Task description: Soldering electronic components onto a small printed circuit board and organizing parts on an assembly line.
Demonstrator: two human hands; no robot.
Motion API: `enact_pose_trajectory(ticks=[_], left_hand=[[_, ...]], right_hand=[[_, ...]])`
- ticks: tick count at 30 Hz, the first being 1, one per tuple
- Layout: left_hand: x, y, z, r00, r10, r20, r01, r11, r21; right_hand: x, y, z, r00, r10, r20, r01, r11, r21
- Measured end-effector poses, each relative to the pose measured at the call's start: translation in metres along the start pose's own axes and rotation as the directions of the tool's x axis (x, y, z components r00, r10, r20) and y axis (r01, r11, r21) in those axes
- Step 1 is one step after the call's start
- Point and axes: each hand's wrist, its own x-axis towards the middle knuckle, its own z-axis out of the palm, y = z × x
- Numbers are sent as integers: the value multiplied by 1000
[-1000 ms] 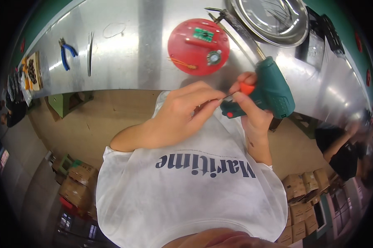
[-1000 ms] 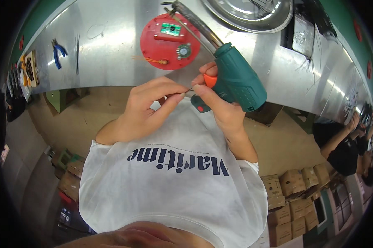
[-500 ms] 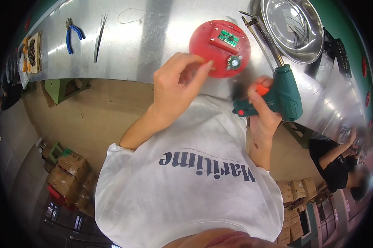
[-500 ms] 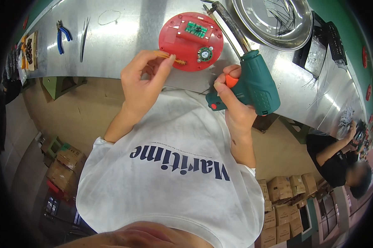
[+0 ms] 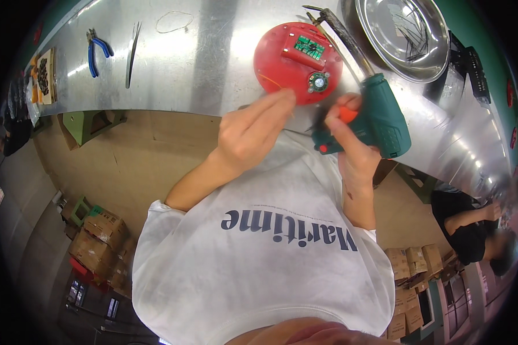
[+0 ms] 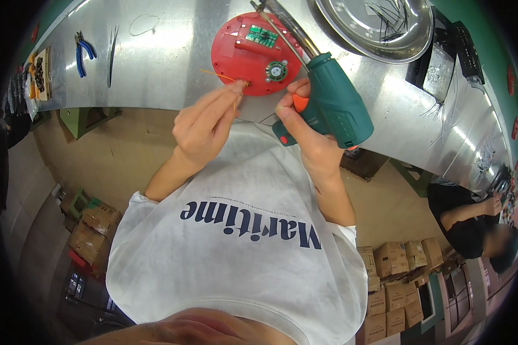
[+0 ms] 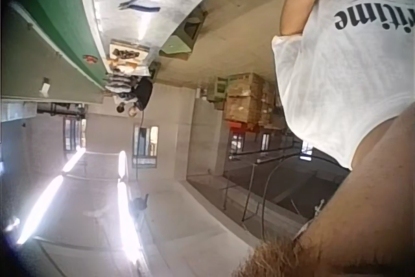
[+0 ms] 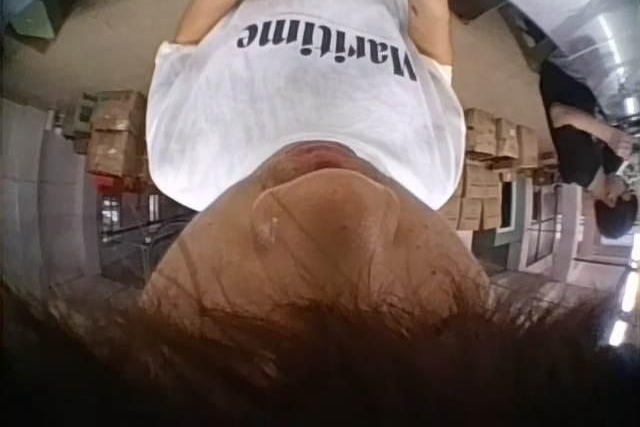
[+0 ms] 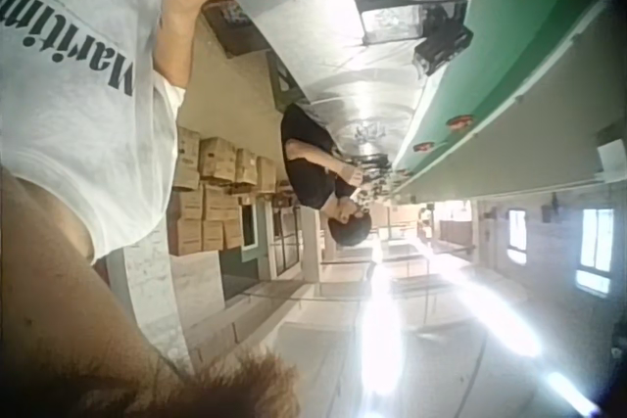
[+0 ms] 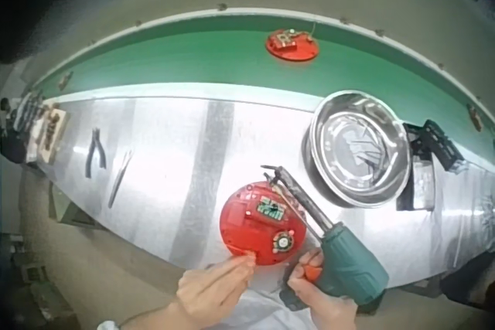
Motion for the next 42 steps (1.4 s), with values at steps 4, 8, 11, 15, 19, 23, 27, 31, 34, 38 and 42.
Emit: enact_pose_trajectory(ticks=[4, 8, 11, 15, 19, 23, 27, 31, 34, 38, 42], left_hand=[[8, 9, -1, 989, -100, 110, 110, 990, -86], [13, 11, -4, 961, -176, 213, 213, 963, -165], [14, 11, -7, 948, -157, 275, 207, 964, -166], [13, 14, -11, 915, -148, 374, 212, 968, -135], [11, 13, -9, 927, -113, 358, 177, 972, -153], [17, 24, -12, 790, -400, 465, 584, 721, -372], [16, 21, -8, 840, -352, 413, 498, 802, -329], [13, 18, -4, 917, -233, 323, 324, 908, -266], [13, 17, -3, 920, -253, 300, 340, 895, -290], [16, 19, -4, 922, -228, 312, 315, 911, -267], [17, 20, -4, 918, -238, 318, 325, 910, -257]], right_hand=[[4, 0, 6, 997, -19, 69, 23, 998, -52], [11, 11, 8, 966, -221, 131, 241, 957, -160], [10, 9, 13, 986, -144, 83, 154, 979, -137], [9, 7, 14, 994, -95, 57, 101, 989, -112], [9, 11, 13, 977, -177, 121, 197, 963, -184], [8, 14, 12, 987, -134, 85, 142, 984, -110], [6, 5, 15, 998, 27, 54, -25, 999, -43], [6, 3, 18, 996, 73, 41, -75, 996, 39], [8, 2, 17, 994, 103, 37, -107, 986, 129], [10, 2, 18, 991, 135, 14, -136, 981, 139], [9, -1, 22, 990, 142, -3, -140, 983, 118]])
